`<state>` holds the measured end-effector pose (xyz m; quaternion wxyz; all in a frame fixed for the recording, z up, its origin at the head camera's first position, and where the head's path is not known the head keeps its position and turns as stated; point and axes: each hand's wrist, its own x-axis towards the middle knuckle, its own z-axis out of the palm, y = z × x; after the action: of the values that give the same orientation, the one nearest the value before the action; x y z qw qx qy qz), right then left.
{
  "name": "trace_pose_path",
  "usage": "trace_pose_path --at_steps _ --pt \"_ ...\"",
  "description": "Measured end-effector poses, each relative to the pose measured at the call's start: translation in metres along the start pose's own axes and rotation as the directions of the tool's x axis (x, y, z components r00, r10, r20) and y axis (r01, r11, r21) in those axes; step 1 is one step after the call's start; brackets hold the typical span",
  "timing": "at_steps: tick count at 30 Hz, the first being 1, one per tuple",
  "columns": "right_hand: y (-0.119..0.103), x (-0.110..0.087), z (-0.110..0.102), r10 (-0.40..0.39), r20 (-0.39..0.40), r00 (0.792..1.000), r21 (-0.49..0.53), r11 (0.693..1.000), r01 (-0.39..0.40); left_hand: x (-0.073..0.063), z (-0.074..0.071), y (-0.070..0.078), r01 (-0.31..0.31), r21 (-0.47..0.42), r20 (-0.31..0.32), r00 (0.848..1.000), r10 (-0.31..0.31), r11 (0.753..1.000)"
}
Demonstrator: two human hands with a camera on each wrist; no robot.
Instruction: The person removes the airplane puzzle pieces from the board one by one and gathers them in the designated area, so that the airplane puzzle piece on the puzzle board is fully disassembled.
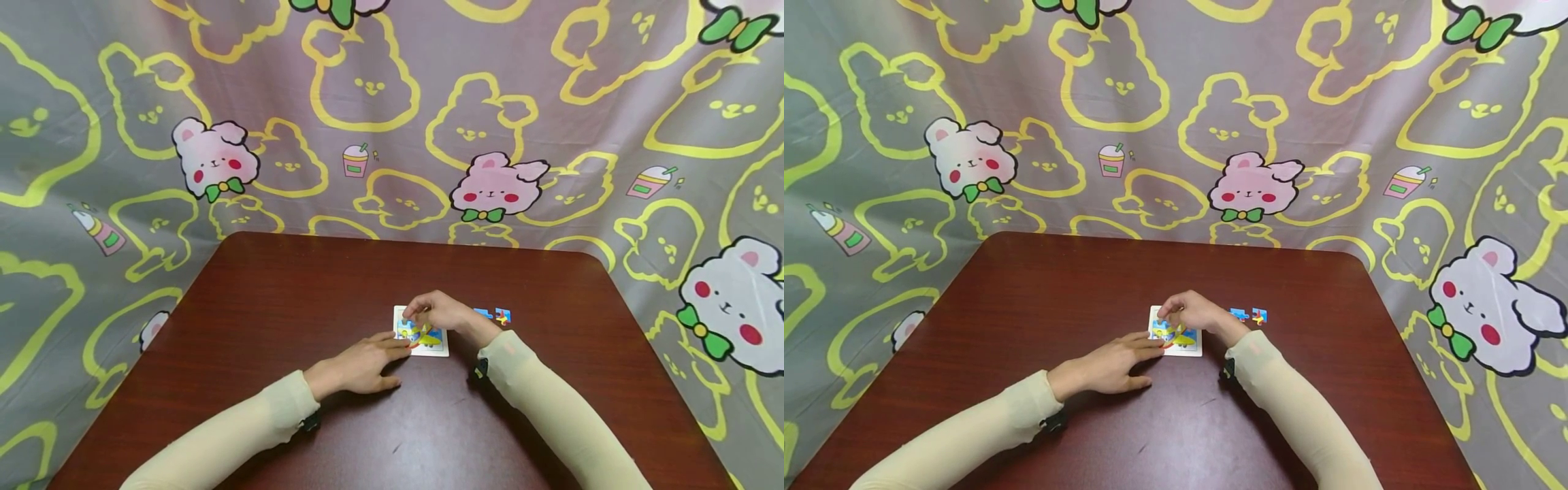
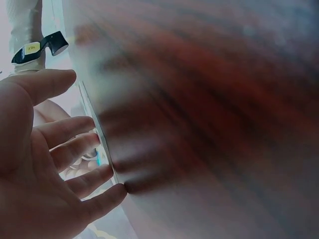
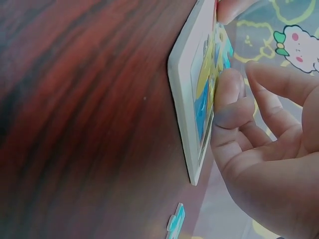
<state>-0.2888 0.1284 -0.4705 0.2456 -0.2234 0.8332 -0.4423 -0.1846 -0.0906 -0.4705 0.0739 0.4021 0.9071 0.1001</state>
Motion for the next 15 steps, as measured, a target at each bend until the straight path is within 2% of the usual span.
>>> trace_pose_path --at_steps 15 --pt "-0.0031 -0.0023 0.0034 0.014 -0.019 1.0 0.004 1.0 -0.014 -0.0003 -0.0004 0.0007 0.005 -0.001 -0.005 1.0 -0.005 1.0"
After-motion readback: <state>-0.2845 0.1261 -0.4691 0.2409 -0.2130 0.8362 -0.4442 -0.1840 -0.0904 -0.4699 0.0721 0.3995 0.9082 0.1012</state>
